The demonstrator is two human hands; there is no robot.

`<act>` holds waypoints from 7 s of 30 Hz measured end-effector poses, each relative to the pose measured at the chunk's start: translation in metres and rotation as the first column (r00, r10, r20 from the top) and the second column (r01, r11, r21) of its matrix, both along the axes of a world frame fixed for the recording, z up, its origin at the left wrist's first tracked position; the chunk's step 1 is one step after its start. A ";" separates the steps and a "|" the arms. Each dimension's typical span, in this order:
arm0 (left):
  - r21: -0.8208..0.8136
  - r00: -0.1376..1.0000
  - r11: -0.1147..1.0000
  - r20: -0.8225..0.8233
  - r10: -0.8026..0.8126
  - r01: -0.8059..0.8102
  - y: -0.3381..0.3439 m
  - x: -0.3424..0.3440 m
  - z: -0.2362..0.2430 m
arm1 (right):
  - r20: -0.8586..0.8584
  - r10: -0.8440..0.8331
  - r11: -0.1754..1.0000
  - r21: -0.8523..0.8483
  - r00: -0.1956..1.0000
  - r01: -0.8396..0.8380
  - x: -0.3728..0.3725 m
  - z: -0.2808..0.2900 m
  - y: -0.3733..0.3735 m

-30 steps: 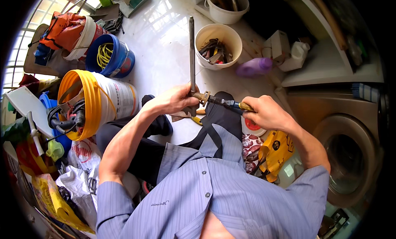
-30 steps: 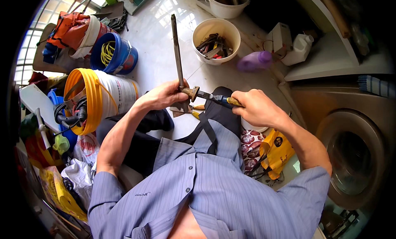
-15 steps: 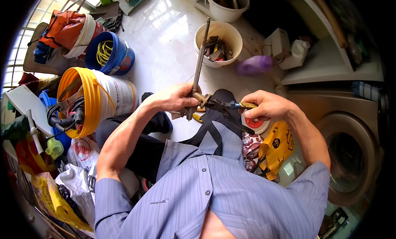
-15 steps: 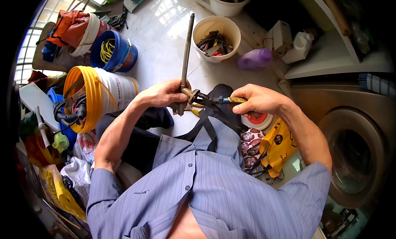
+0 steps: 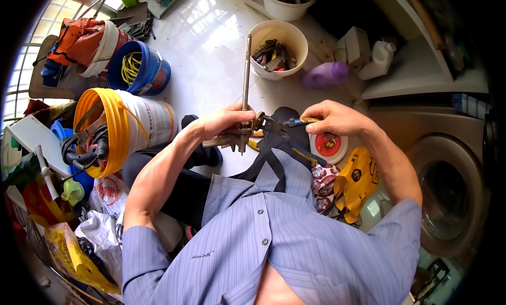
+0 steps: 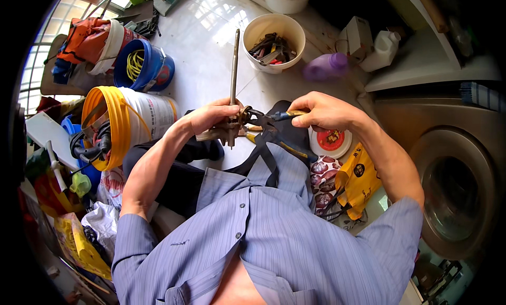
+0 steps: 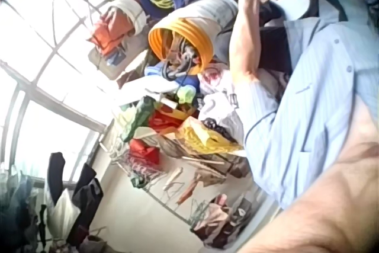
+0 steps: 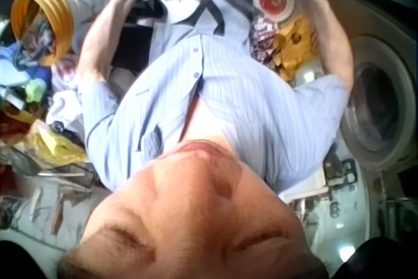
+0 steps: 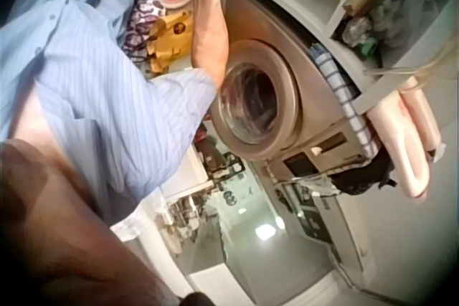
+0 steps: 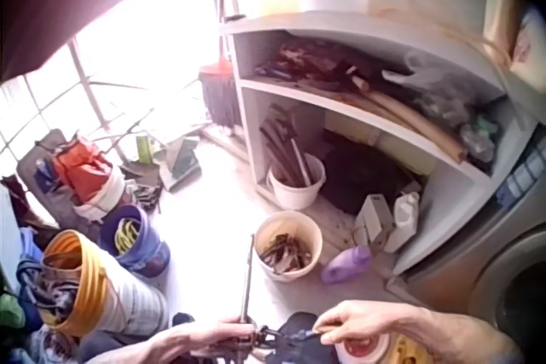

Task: The person sits on the floor and uses various pliers and cutters to disassemble and work on a brass plumbing fixture. They pick up and handle different tools from buckets, using them to grip and manipulate parts of the fixture.

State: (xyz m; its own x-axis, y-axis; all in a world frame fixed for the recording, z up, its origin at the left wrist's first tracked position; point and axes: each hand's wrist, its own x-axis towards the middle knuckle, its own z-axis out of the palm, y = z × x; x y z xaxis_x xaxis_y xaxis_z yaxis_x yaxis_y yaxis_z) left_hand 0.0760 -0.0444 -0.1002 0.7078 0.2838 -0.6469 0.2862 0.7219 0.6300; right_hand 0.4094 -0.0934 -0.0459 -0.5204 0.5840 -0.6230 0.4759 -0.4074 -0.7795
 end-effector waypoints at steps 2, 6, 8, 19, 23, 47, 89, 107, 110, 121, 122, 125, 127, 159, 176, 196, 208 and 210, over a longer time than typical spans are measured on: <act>0.045 0.996 0.998 -0.079 -0.028 0.032 -0.001 0.008 0.000 | 0.070 0.054 0.984 0.164 0.996 -0.065 -0.007 0.005 0.000; 0.092 0.986 0.995 -0.163 -0.032 0.047 0.000 0.010 -0.010 | 0.388 0.114 0.846 0.444 0.915 -0.294 -0.034 0.030 -0.002; 0.085 0.988 0.996 -0.143 0.050 -0.038 0.000 0.011 -0.018 | 0.564 0.098 0.703 0.545 0.820 -0.458 -0.042 0.031 -0.005; 0.017 0.948 0.999 -0.316 -0.027 0.034 -0.005 0.013 -0.018 | 0.700 -0.050 0.205 0.705 0.713 -0.678 -0.054 0.024 -0.035; 0.007 0.960 1.000 -0.279 -0.020 0.023 -0.008 0.010 -0.029 | 0.721 -0.069 0.123 0.692 0.689 -0.712 -0.059 0.021 -0.046; 0.349 0.954 0.892 0.014 0.301 -0.286 0.005 0.021 0.008 | 0.131 -0.455 0.482 0.868 0.881 0.119 -0.106 -0.006 -0.086; -0.099 0.742 0.864 0.469 0.479 -0.494 0.007 0.027 0.038 | -0.730 -0.676 0.735 -0.657 0.104 0.168 -0.064 -0.098 -0.083; -0.168 0.820 0.871 0.295 0.491 -0.461 0.009 0.027 0.035 | -0.703 -0.706 0.707 -0.695 0.086 0.128 -0.064 -0.117 -0.092; -0.146 0.831 0.877 0.281 0.480 -0.458 0.009 0.026 0.036 | -0.709 -0.698 0.715 -0.687 0.095 0.129 -0.063 -0.117 -0.092; -0.039 0.879 0.907 0.231 0.416 -0.419 0.012 0.024 0.035 | -0.743 -0.648 0.755 -0.600 0.168 0.264 -0.060 -0.115 -0.080; -0.039 0.881 0.911 0.239 0.408 -0.411 0.012 0.024 0.032 | -0.751 -0.639 0.764 -0.591 0.168 0.260 -0.060 -0.114 -0.079; -0.040 0.877 0.909 0.248 0.412 -0.416 0.012 0.026 0.030 | -0.771 -0.619 0.775 -0.567 0.152 0.278 -0.057 -0.111 -0.073; -0.051 0.856 0.897 0.277 0.436 -0.440 0.014 0.025 0.028 | -0.785 -0.604 0.782 -0.549 0.139 0.295 -0.055 -0.109 -0.068; 0.137 0.864 0.914 0.404 0.302 -0.383 0.010 0.034 0.030 | -0.206 -0.620 0.446 0.702 0.757 0.556 -0.089 -0.039 -0.053; 0.314 0.880 0.824 0.235 0.414 -0.471 0.002 0.032 0.032 | 0.123 -0.693 0.110 0.992 0.711 -0.064 -0.075 -0.021 -0.069; 0.533 0.906 0.783 -0.066 0.418 -0.322 -0.005 0.036 0.054 | 0.393 -0.604 0.124 0.906 0.694 -0.405 -0.073 0.005 -0.059; 0.684 0.911 0.705 -0.147 0.386 -0.188 0.002 0.031 0.039 | 0.525 -0.529 0.131 0.827 0.667 -0.546 -0.083 -0.007 -0.060; 0.772 0.884 0.625 -0.208 0.419 -0.115 -0.001 0.030 0.033 | 0.523 -0.492 0.149 0.839 0.696 -0.524 -0.082 -0.011 -0.060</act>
